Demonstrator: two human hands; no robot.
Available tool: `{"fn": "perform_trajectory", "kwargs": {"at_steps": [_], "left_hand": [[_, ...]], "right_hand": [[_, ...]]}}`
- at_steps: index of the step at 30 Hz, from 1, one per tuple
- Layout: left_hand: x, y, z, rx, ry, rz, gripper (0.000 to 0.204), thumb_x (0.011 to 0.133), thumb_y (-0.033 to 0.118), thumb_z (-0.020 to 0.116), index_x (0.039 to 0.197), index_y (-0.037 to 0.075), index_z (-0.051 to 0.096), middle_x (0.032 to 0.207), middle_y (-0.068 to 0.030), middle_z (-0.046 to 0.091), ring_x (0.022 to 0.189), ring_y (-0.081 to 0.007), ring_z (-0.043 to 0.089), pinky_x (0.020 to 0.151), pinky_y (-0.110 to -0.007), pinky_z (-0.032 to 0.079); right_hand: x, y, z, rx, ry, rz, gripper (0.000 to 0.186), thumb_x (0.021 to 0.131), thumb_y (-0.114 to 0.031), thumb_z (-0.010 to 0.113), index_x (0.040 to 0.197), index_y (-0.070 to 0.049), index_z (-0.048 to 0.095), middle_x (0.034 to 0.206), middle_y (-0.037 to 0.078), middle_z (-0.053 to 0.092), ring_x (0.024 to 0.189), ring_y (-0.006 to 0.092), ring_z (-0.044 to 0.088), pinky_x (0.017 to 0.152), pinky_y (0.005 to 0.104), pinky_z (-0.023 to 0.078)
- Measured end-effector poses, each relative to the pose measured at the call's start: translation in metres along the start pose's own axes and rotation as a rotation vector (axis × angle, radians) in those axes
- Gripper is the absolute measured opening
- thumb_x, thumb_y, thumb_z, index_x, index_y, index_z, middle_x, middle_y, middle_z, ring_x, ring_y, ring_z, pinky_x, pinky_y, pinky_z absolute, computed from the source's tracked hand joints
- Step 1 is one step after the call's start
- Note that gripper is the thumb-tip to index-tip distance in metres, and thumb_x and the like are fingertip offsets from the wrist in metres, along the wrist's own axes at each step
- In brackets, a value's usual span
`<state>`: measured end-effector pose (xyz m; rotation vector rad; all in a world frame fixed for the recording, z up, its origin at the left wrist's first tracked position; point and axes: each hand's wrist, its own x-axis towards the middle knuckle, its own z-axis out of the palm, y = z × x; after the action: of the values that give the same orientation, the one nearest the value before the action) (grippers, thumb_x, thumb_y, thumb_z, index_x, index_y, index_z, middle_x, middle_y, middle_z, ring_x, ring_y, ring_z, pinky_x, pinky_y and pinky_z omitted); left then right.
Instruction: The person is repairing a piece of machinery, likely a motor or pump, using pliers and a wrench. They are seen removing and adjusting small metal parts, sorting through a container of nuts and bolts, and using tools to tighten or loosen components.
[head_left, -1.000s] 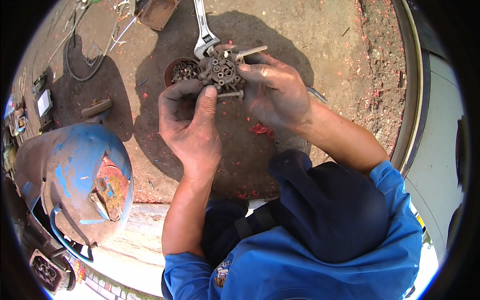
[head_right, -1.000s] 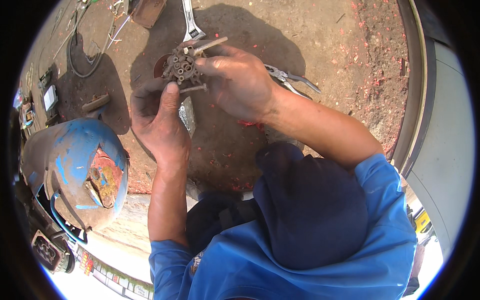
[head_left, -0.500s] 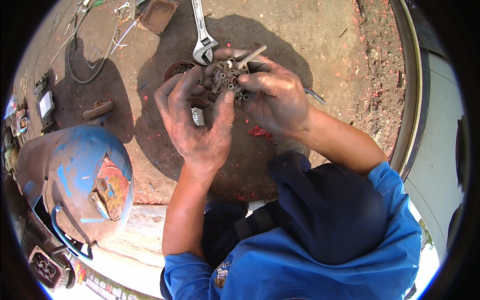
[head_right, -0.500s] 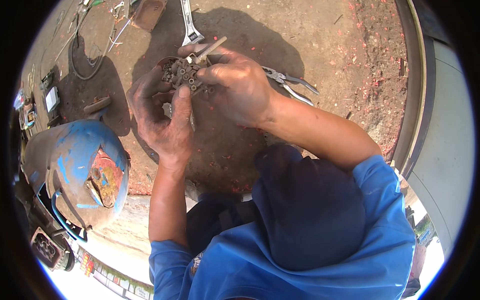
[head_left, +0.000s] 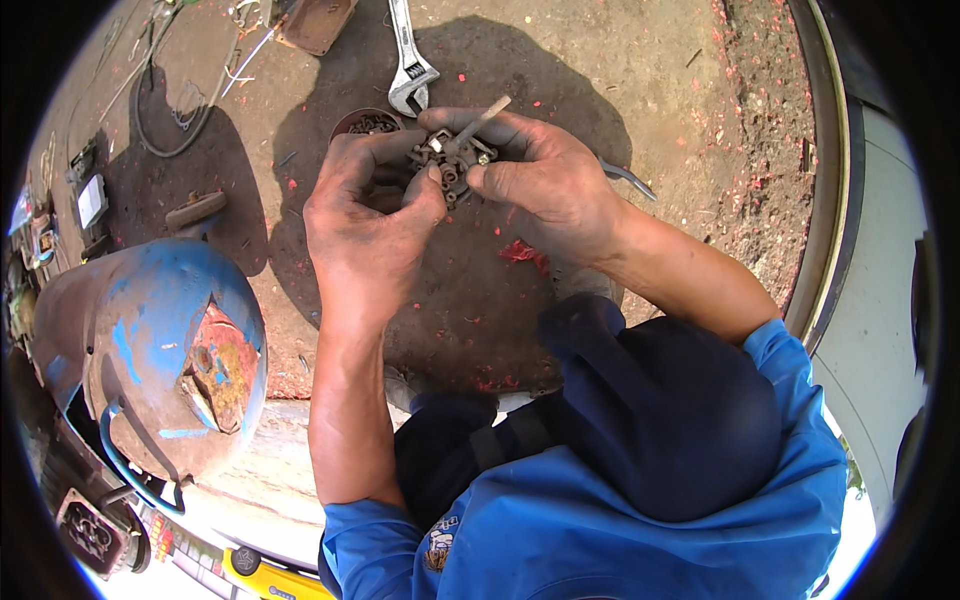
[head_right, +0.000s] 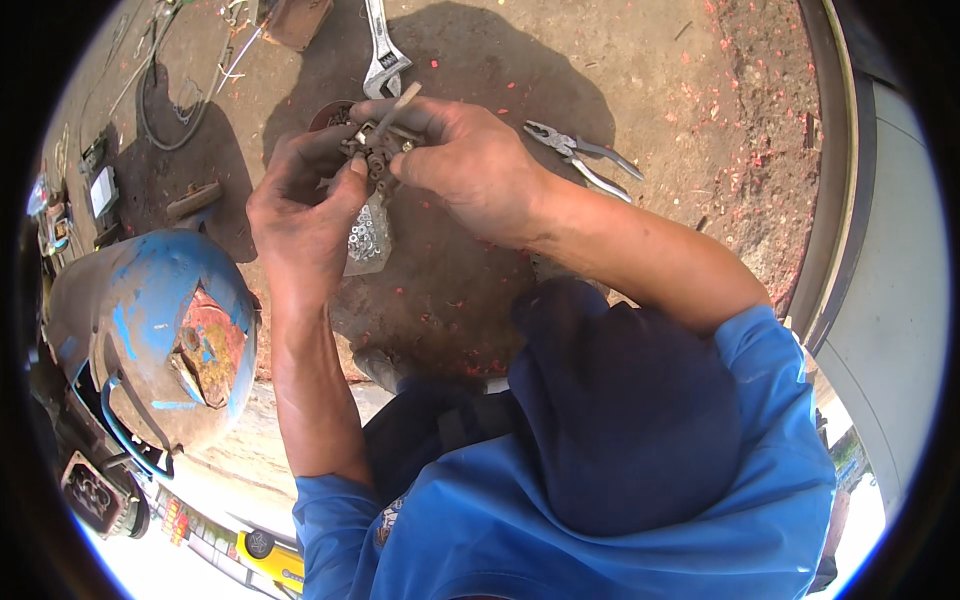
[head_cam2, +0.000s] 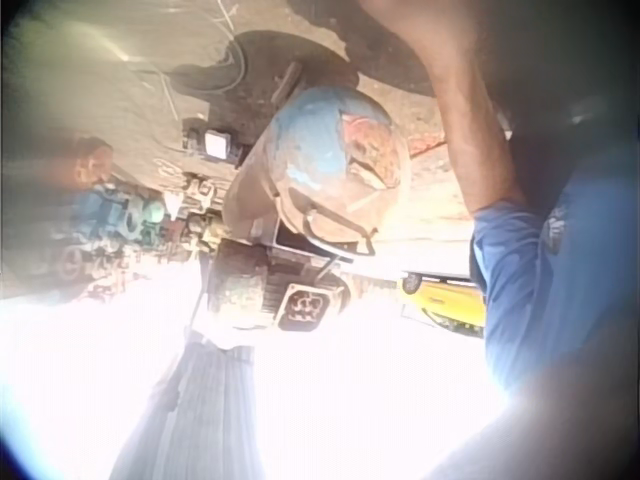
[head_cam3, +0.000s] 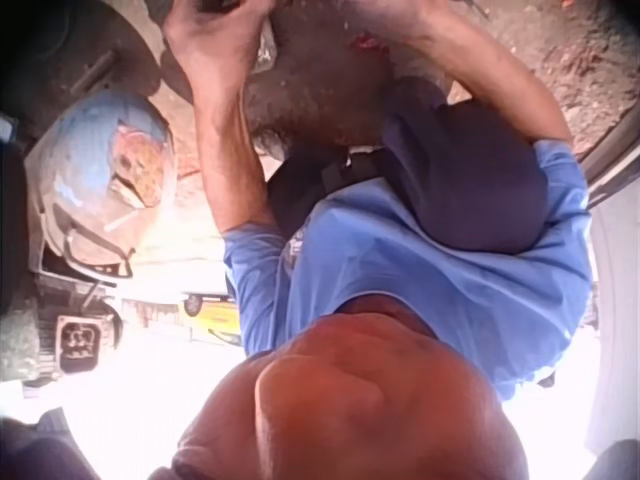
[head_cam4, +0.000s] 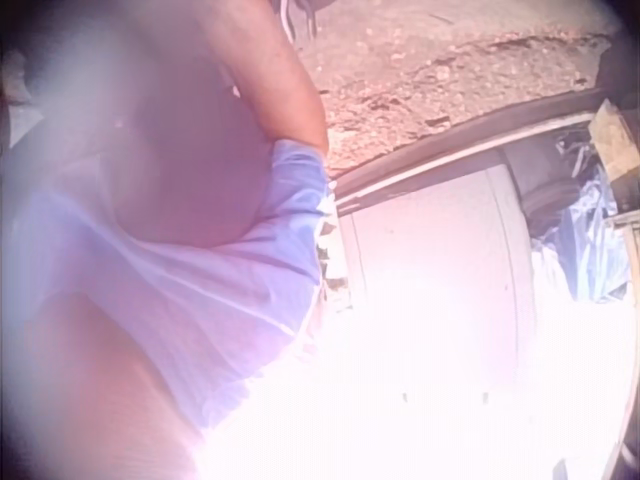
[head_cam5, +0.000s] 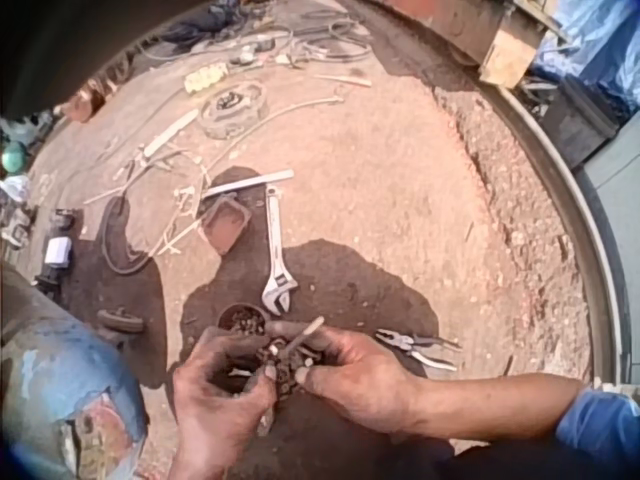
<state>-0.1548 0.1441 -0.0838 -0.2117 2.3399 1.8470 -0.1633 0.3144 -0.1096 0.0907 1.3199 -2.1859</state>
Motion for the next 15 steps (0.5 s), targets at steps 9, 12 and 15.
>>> {"fn": "perform_trajectory", "kwargs": {"at_steps": [9,12,15], "left_hand": [[0.0024,-0.0006,-0.0066,-0.157,-0.004,-0.141,0.026,0.084,-0.002,0.066,0.11,-0.004,0.066,0.091,-0.0036,0.065,0.08,-0.007,0.058,0.071,-0.022,0.049],[0.0012,0.0034,-0.0037,-0.071,-0.029,-0.108,0.031,0.083,0.001,0.07,0.113,-0.004,0.064,0.091,-0.0038,0.066,0.079,-0.0079,0.059,0.071,-0.023,0.05],[0.0018,0.0053,-0.0027,-0.05,-0.055,-0.126,0.035,0.081,0.003,0.074,0.112,-0.004,0.063,0.092,-0.0047,0.067,0.08,-0.0088,0.06,0.07,-0.024,0.052]], "right_hand": [[0.0004,0.0017,-0.0042,0.142,-0.02,0.06,0.054,0.085,-0.005,0.052,0.139,0.0,0.049,0.1,0.001,0.06,0.074,0.006,0.051,0.065,0.0222,0.042],[0.0021,0.0024,-0.0025,0.087,-0.037,0.024,0.052,0.087,-0.004,0.053,0.139,0.0,0.049,0.104,0.002,0.061,0.078,0.0058,0.052,0.067,0.0224,0.044],[0.0023,0.0038,-0.0021,0.062,-0.052,0.008,0.05,0.088,-0.002,0.054,0.138,0.002,0.049,0.112,0.005,0.062,0.09,0.0078,0.056,0.076,0.0239,0.047]]}}
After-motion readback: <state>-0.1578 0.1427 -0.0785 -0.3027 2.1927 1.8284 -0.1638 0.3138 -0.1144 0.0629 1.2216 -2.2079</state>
